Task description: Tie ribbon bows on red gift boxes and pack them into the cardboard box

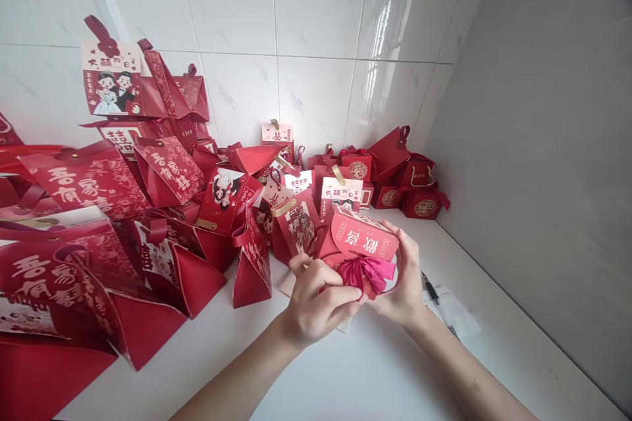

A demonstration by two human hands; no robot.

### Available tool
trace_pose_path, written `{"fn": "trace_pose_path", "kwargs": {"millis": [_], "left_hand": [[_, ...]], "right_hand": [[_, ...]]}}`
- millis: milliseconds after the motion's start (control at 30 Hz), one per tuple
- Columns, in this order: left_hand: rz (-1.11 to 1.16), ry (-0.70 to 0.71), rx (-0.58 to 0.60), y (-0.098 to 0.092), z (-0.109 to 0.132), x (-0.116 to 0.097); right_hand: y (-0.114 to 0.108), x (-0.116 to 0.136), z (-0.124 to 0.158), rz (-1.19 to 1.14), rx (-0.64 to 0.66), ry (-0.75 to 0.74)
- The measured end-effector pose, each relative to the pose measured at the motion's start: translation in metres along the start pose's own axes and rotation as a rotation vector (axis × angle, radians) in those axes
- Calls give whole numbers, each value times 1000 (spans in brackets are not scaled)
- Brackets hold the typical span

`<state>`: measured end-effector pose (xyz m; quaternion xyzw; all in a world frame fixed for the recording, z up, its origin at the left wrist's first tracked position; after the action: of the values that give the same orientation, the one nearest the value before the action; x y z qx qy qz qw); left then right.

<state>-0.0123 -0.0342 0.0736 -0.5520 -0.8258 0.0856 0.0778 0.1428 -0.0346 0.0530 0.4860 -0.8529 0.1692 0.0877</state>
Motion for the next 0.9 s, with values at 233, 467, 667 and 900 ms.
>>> {"fn": "trace_pose_path", "kwargs": {"millis": [233, 467, 667, 900], "left_hand": [[11, -20, 1, 1, 0, 2], [5, -33, -6, 1, 1, 2], [3, -40, -17, 2, 1, 2], [8, -30, -13, 2, 0, 2]], "right_hand": [[0, 1, -1, 12, 1, -1], [0, 4, -3, 49, -17, -8], [0, 7, -4, 61, -13, -12], [1, 7, -4, 75, -8, -9]]}}
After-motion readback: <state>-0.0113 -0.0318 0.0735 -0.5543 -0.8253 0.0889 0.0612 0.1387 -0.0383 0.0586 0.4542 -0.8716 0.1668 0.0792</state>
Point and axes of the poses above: each hand's wrist, its own z-axis away from the middle knuckle, its own y-axis out of the palm, x = y × z, the point moved 6 cm from there along -z, towards the middle knuckle, and after that the axes turned 10 degrees about -z, right-handed, at the moved point
